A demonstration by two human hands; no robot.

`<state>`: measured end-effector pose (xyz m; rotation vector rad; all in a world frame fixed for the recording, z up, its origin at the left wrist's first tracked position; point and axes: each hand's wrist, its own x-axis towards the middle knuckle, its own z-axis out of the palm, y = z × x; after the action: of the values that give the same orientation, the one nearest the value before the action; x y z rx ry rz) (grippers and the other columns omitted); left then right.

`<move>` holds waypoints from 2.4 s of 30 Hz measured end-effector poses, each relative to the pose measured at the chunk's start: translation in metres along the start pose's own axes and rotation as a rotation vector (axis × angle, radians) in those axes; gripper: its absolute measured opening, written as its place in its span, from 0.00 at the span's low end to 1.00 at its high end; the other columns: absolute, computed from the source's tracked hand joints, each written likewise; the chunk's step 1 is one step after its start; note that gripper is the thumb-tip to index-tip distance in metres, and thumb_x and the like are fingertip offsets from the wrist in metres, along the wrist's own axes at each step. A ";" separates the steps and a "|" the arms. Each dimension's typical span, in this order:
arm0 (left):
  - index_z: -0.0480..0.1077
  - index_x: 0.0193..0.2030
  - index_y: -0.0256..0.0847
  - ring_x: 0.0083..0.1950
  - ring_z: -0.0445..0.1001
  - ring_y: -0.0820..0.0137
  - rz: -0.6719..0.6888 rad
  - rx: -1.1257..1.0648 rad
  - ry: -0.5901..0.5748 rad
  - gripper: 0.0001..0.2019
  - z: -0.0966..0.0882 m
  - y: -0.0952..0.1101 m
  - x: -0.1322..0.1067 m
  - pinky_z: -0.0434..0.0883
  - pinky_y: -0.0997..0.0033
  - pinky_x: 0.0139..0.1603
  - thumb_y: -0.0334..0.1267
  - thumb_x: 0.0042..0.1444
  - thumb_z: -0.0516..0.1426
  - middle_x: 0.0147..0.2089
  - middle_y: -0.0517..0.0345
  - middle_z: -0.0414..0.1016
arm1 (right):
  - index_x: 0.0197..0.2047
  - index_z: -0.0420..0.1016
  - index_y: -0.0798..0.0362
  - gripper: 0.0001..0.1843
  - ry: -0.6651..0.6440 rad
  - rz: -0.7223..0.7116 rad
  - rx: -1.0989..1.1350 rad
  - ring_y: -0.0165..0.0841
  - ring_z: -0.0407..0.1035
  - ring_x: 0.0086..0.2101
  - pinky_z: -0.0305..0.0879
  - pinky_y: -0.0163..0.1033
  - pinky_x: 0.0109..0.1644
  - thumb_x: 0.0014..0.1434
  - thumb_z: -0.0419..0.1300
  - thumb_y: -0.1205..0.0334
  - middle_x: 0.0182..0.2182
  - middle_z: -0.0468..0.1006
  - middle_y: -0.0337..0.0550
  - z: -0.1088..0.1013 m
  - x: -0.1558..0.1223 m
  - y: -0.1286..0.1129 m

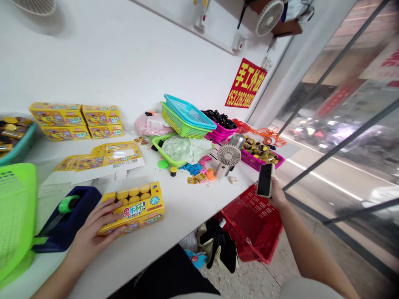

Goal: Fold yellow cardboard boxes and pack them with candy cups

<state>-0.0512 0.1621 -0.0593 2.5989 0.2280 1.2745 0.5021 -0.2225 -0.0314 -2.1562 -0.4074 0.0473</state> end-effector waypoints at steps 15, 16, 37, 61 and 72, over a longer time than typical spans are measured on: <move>0.72 0.42 0.44 0.59 0.71 0.53 -0.079 -0.065 0.039 0.11 0.003 0.007 0.004 0.65 0.44 0.62 0.40 0.52 0.62 0.52 0.50 0.74 | 0.56 0.71 0.51 0.26 -0.231 0.524 1.367 0.50 0.71 0.53 0.57 0.70 0.59 0.59 0.50 0.49 0.51 0.79 0.53 0.032 -0.182 0.111; 0.72 0.42 0.44 0.59 0.71 0.52 -0.082 -0.063 0.043 0.11 0.003 0.008 0.004 0.65 0.44 0.62 0.40 0.52 0.63 0.53 0.49 0.74 | 0.57 0.70 0.50 0.27 -0.243 0.530 1.396 0.50 0.70 0.55 0.55 0.71 0.60 0.59 0.50 0.48 0.53 0.78 0.53 0.033 -0.184 0.114; 0.72 0.43 0.40 0.58 0.71 0.50 -0.017 -0.028 0.016 0.11 -0.002 0.008 0.009 0.68 0.42 0.59 0.39 0.53 0.63 0.52 0.43 0.75 | 0.58 0.69 0.51 0.27 -0.265 0.611 1.375 0.49 0.72 0.52 0.60 0.64 0.59 0.60 0.48 0.51 0.51 0.79 0.53 0.030 -0.176 0.117; 0.71 0.44 0.43 0.58 0.71 0.52 -0.051 -0.004 0.000 0.10 -0.003 0.014 0.012 0.68 0.42 0.60 0.40 0.55 0.61 0.52 0.47 0.75 | 0.59 0.69 0.48 0.28 -0.202 0.389 1.257 0.49 0.73 0.50 0.62 0.67 0.57 0.59 0.48 0.47 0.50 0.80 0.48 0.012 -0.136 0.058; 0.72 0.44 0.48 0.60 0.71 0.57 -0.060 -0.014 -0.002 0.12 -0.001 0.002 0.002 0.70 0.53 0.60 0.36 0.52 0.62 0.53 0.56 0.76 | 0.54 0.71 0.54 0.22 -0.318 0.204 0.764 0.38 0.74 0.43 0.73 0.50 0.46 0.66 0.54 0.47 0.48 0.77 0.50 0.000 0.005 -0.015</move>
<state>-0.0508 0.1605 -0.0570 2.5606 0.2935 1.2491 0.5023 -0.2129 -0.0187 -1.4209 -0.2819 0.5731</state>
